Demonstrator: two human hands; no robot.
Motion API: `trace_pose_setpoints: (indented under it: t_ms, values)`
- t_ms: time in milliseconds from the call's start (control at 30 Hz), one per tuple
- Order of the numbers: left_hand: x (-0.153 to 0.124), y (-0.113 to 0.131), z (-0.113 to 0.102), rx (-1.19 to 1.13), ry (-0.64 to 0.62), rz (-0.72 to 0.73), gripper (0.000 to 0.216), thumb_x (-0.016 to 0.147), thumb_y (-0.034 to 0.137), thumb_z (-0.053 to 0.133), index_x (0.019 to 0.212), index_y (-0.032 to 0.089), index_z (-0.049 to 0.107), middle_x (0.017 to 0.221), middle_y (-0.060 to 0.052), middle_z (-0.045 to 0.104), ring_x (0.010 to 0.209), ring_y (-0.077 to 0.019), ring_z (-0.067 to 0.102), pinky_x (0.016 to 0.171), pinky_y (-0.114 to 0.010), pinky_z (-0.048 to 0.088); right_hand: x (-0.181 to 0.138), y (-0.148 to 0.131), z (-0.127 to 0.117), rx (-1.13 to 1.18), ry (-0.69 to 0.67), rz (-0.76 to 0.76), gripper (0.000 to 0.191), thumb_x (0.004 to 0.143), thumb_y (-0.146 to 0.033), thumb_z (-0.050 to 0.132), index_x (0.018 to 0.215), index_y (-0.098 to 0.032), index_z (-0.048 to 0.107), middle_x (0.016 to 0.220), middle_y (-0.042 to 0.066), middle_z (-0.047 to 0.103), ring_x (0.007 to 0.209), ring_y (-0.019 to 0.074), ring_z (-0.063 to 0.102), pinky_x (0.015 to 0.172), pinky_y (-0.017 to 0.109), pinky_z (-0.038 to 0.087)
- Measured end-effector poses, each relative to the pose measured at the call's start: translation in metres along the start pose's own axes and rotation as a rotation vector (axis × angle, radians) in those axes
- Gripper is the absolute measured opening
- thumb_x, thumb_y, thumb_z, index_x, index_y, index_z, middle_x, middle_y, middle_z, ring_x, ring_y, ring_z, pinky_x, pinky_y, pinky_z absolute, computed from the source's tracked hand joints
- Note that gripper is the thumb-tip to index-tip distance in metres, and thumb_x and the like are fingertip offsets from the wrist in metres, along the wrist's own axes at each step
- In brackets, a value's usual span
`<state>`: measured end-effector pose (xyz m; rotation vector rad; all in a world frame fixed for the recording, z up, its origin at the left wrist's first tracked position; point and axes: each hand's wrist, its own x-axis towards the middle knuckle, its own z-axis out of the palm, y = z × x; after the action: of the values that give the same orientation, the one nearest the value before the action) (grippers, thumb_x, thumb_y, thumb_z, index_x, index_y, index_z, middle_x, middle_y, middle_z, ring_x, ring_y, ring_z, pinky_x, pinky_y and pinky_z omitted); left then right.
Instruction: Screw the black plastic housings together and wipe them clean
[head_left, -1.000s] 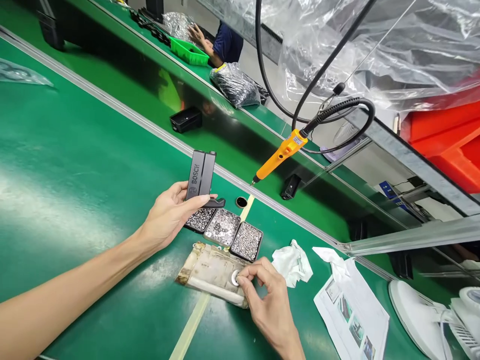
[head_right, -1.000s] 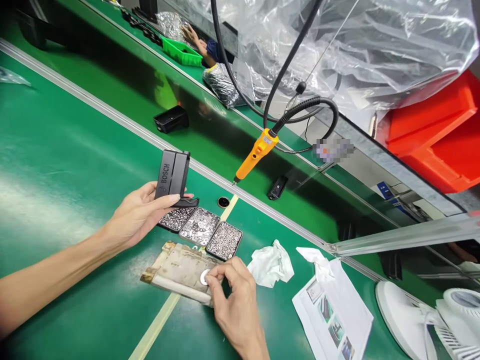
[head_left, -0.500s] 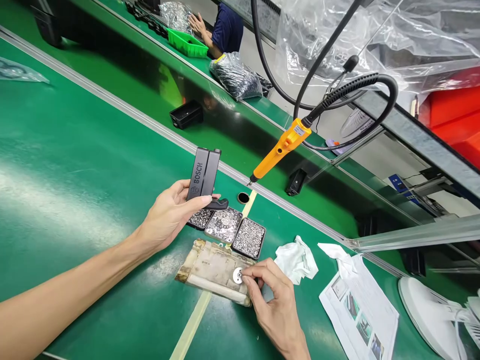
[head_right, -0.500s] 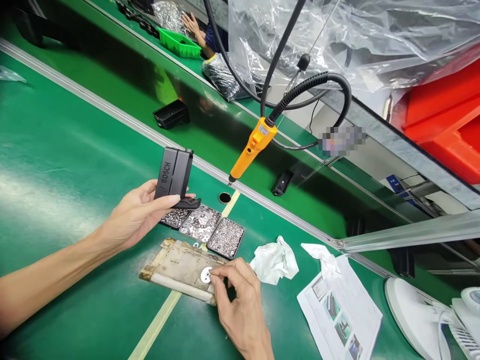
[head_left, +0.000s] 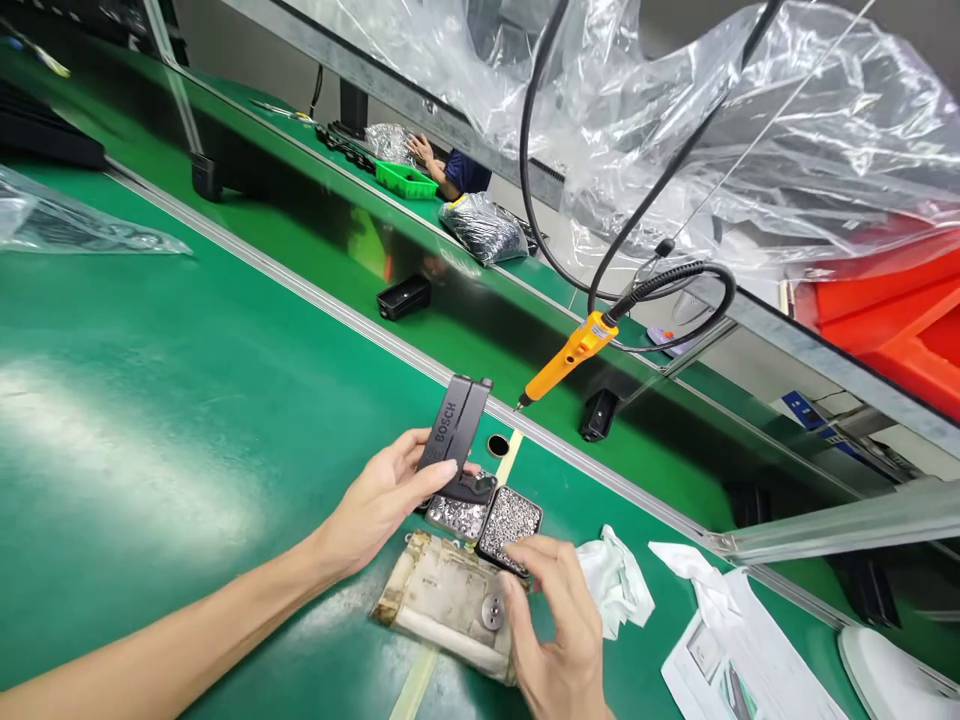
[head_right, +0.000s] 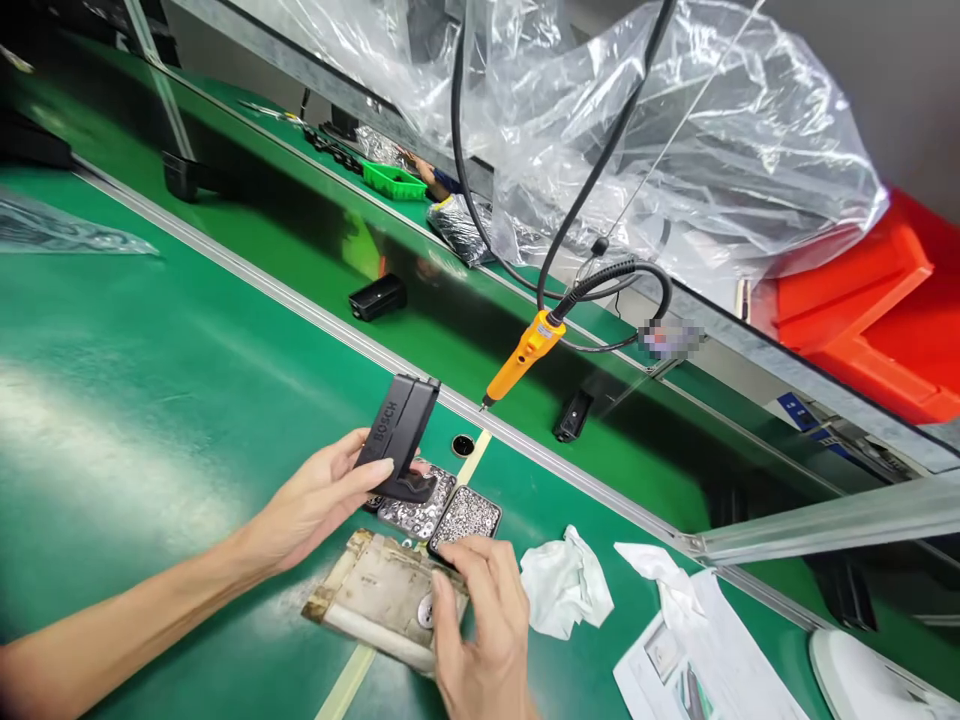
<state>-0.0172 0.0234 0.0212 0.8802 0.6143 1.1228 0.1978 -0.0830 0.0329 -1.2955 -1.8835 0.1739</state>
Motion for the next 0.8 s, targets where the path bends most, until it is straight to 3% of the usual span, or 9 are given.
trace_pose_setpoints:
  t_ms: [100,233,333,433,500,567,667,800]
  values:
    - [-0.004,-0.003,0.000,0.075,-0.035,0.018,0.049,0.090,0.040,0.082,0.128,0.021,0.058,0.136,-0.011,0.066,0.127,-0.0289,0.063,0.107,-0.039,0.054,0.013,-0.012,0.006,-0.075,-0.014,-0.016,0.047,0.099,-0.013,0.059,0.143,-0.027,0.054,0.132,0.012,0.061,0.123,0.0241,0.060,0.100,0.041,0.058]
    - [-0.009,-0.006,0.002,0.051,-0.097,-0.009,0.047,0.091,0.040,0.080,0.128,0.022,0.058,0.141,-0.010,0.064,0.131,-0.0286,0.061,0.108,-0.038,0.052,0.025,-0.021,0.017,-0.238,-0.023,-0.089,0.067,0.097,-0.019,0.065,0.158,-0.024,0.038,0.147,0.015,0.055,0.137,0.0303,0.054,0.109,0.050,0.056]
    - [-0.012,-0.006,0.004,-0.015,-0.168,-0.030,0.045,0.094,0.039,0.077,0.130,0.022,0.057,0.142,-0.011,0.063,0.134,-0.0297,0.058,0.110,-0.040,0.050,0.030,-0.020,0.024,-0.263,-0.022,-0.233,0.075,0.096,-0.010,0.064,0.162,-0.025,0.033,0.142,0.014,0.062,0.133,0.0292,0.059,0.104,0.048,0.058]
    - [-0.016,-0.003,0.005,-0.080,-0.248,-0.049,0.055,0.092,0.042,0.079,0.137,0.023,0.055,0.144,-0.013,0.060,0.136,-0.0322,0.056,0.113,-0.043,0.048,0.029,-0.019,0.024,-0.056,0.013,-0.258,0.072,0.094,-0.002,0.061,0.157,-0.032,0.043,0.129,0.008,0.071,0.121,0.0240,0.068,0.101,0.043,0.061]
    - [-0.017,0.001,0.004,-0.160,-0.317,-0.083,0.071,0.086,0.053,0.082,0.144,0.026,0.053,0.152,-0.014,0.053,0.142,-0.0360,0.051,0.113,-0.045,0.048,0.025,-0.018,0.021,0.149,0.083,-0.148,0.060,0.093,-0.008,0.068,0.145,-0.036,0.058,0.120,0.005,0.075,0.111,0.0223,0.072,0.097,0.039,0.063]
    - [-0.015,0.005,0.001,-0.231,-0.371,-0.099,0.093,0.075,0.066,0.086,0.152,0.031,0.047,0.163,-0.013,0.040,0.149,-0.0389,0.041,0.114,-0.046,0.049,0.019,-0.017,0.016,0.394,0.131,0.069,0.048,0.091,-0.027,0.077,0.136,-0.037,0.065,0.107,0.004,0.077,0.094,0.0207,0.076,0.081,0.031,0.066]
    - [-0.011,0.010,-0.004,-0.156,-0.402,-0.055,0.110,0.064,0.056,0.097,0.157,0.039,0.040,0.169,-0.008,0.029,0.153,-0.0372,0.035,0.118,-0.044,0.045,0.010,-0.011,0.006,0.778,0.081,0.331,0.062,0.089,-0.055,0.075,0.144,-0.032,0.059,0.095,0.008,0.077,0.076,0.0218,0.076,0.064,0.030,0.065]
    - [-0.010,0.015,-0.005,0.109,-0.396,-0.059,0.073,0.078,0.033,0.090,0.143,0.030,0.057,0.144,-0.009,0.061,0.132,-0.0295,0.059,0.112,-0.041,0.050,0.003,-0.005,-0.006,0.914,-0.004,0.447,0.061,0.100,-0.057,0.055,0.153,-0.028,0.049,0.133,0.019,0.068,0.099,0.0282,0.077,0.078,0.041,0.068]
